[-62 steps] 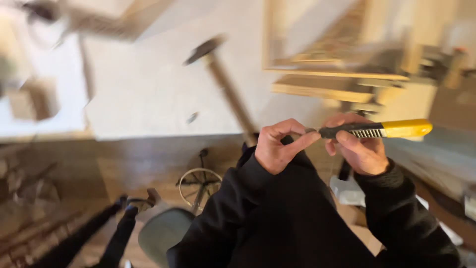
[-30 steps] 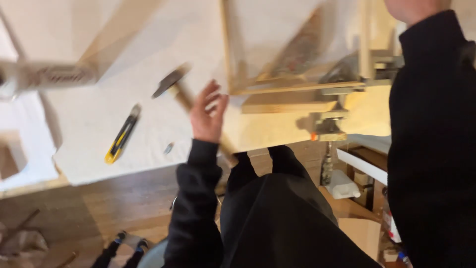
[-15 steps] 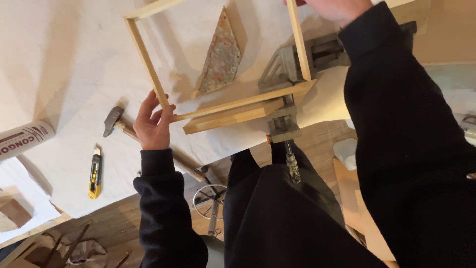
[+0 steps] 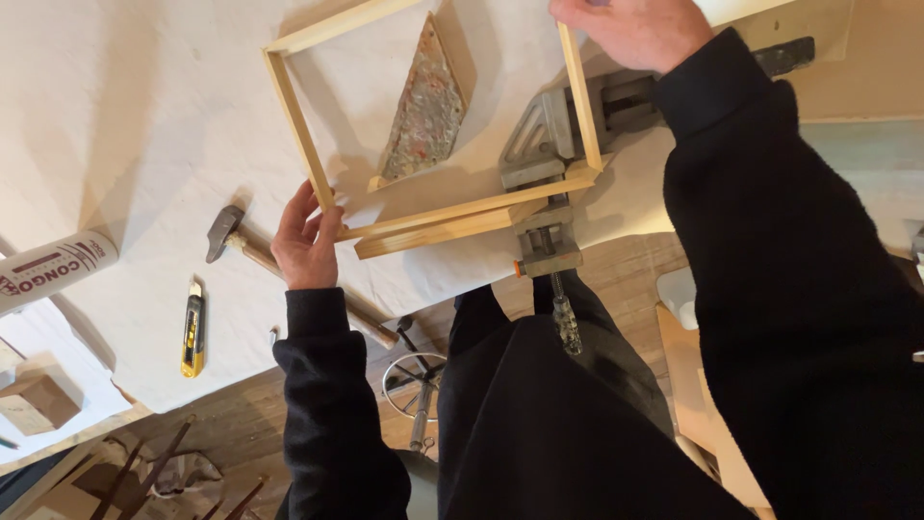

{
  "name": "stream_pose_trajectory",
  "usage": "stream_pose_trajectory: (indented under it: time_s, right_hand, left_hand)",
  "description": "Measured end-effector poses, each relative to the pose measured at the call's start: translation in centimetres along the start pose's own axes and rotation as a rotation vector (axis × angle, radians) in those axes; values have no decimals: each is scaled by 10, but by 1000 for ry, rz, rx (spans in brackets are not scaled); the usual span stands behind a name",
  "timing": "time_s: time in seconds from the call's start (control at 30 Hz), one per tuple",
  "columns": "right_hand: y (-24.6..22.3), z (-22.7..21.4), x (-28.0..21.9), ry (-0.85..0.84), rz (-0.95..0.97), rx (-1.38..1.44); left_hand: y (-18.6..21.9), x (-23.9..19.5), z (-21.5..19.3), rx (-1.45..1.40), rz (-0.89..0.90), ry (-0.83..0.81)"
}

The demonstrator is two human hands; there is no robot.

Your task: The person fits a wooden frame moulding piece against a corner clamp on the workbench, applies wood glue to the mitred joint, and tightens the corner clamp to hold the frame square. They then tap a fastener into the joint with a hammer and trim or adjust the joint with a utility knife while the clamped frame sits on the bench.

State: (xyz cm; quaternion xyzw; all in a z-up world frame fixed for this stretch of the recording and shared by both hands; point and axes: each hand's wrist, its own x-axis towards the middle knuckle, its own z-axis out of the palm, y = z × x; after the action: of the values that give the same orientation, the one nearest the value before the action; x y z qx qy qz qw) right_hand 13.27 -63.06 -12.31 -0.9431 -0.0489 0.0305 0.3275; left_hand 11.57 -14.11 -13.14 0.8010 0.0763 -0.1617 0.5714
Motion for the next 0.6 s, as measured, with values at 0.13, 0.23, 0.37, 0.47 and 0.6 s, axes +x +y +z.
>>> stream_pose_trajectory:
  time_s: [0.13, 0.23, 0.37, 0.47, 0.6]
  right_hand:
    - [-12, 5, 5, -166, 248, 33]
    - [-12, 11, 1, -9, 145, 88]
    - [-14, 12, -6, -50, 236, 32]
    - [-14, 14, -10, -52, 224, -34]
    - [-21, 3, -7, -61, 230, 21]
  left_hand:
    - [0, 2, 0, -6, 1, 48]
    - [3, 3, 4, 76, 53, 35]
    - [-6, 5, 6, 160, 121, 49]
    - [6, -3, 10, 310, 168, 108]
    - [72, -3, 43, 467, 399, 101]
